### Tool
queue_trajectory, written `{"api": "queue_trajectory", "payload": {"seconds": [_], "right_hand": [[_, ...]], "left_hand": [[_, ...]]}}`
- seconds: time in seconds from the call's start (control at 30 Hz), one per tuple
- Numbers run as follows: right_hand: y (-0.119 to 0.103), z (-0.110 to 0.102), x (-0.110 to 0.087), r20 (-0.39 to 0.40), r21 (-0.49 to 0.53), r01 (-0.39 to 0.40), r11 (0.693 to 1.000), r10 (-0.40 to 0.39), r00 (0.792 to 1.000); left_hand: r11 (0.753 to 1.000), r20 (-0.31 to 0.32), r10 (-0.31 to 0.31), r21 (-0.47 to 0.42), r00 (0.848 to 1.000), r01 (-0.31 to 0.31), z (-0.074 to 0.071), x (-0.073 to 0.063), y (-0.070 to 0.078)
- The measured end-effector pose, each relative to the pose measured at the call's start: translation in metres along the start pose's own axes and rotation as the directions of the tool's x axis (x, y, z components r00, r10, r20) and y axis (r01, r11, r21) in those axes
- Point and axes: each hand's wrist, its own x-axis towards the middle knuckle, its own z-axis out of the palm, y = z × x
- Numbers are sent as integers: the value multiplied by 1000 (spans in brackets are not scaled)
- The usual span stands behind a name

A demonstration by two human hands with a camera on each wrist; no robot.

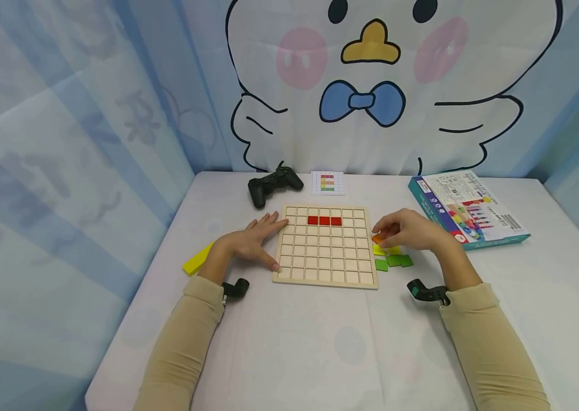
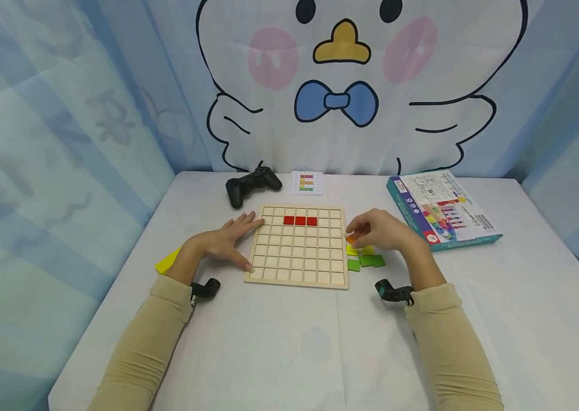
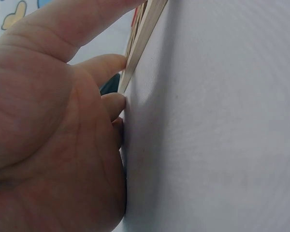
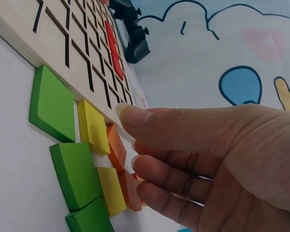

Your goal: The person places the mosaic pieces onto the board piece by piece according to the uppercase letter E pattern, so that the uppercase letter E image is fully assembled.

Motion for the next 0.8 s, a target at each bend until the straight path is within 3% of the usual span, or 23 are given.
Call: {"api": "queue_trajectory", "payload": {"seconds": [0.33, 0.8], "right_hand": [[2, 4, 3, 54, -39, -4, 999, 6, 999], [-3, 8, 4, 69, -75, -37, 996, 42, 997]], "left_hand": [[1000, 1, 8, -5, 1000, -8, 1, 1, -1], [1000, -2, 13, -9, 1000, -13, 1, 1, -1]]}}
